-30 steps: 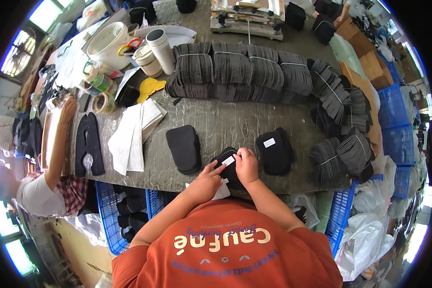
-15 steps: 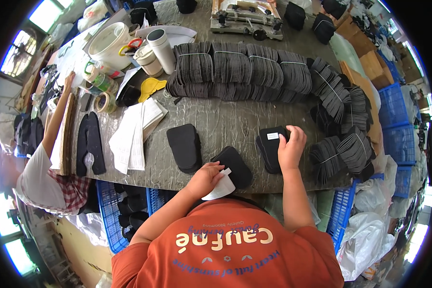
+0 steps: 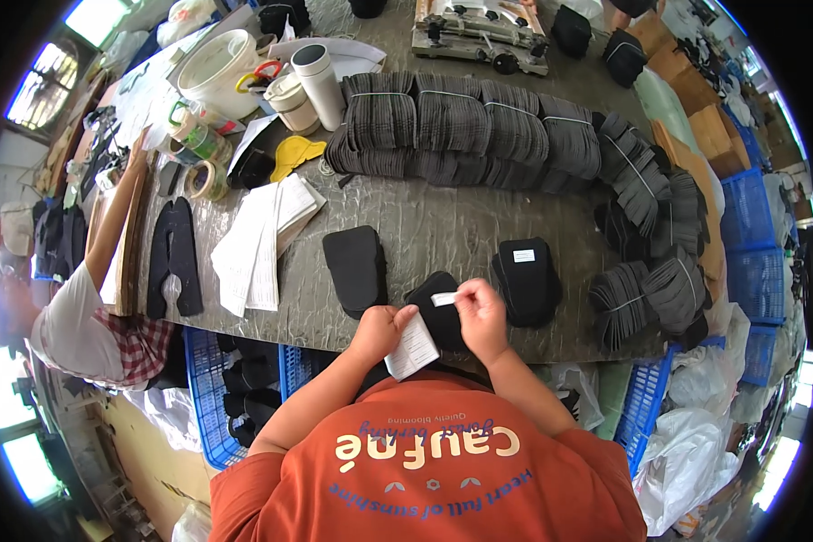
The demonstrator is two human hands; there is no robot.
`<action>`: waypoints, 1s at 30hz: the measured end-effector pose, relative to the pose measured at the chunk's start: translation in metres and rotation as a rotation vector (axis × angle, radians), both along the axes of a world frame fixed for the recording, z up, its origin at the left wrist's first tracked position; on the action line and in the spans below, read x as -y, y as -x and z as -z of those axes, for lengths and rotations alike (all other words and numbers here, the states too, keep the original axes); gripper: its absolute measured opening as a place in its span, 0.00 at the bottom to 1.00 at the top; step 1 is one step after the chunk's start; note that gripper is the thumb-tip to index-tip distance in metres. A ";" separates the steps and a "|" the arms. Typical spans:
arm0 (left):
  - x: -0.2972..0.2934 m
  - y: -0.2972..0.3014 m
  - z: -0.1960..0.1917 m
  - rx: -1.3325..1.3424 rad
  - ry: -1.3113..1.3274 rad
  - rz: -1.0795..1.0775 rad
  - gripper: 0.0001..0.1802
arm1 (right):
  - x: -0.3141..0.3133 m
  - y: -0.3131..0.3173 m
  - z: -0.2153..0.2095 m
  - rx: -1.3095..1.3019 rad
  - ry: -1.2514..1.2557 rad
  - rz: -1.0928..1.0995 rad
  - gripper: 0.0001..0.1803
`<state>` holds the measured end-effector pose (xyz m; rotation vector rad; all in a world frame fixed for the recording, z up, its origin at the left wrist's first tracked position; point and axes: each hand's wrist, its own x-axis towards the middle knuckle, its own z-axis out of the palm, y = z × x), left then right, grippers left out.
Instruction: The worker inspects and sorts black shoe upper components, applying white stickers or labels to specific areas.
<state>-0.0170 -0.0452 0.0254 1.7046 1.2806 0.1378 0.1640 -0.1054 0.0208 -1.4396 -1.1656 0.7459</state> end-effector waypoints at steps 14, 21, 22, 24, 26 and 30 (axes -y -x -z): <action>0.014 -0.001 0.015 0.099 -0.527 0.652 0.11 | -0.012 -0.006 0.052 0.076 0.365 -0.002 0.04; 0.013 -0.001 0.013 0.086 -0.531 0.662 0.11 | -0.014 -0.005 0.051 0.167 0.410 0.000 0.05; 0.014 -0.001 0.014 0.085 -0.530 0.661 0.11 | -0.014 -0.005 0.050 0.182 0.397 0.001 0.05; 0.015 -0.003 0.013 0.103 -0.542 0.624 0.11 | -0.015 -0.004 0.048 0.196 0.384 0.002 0.05; 0.014 -0.005 0.012 0.064 -0.539 0.650 0.11 | -0.015 -0.004 0.048 0.189 0.381 0.004 0.05; 0.013 -0.009 0.008 -0.014 -0.544 0.715 0.13 | -0.014 -0.005 0.051 0.164 0.401 -0.001 0.07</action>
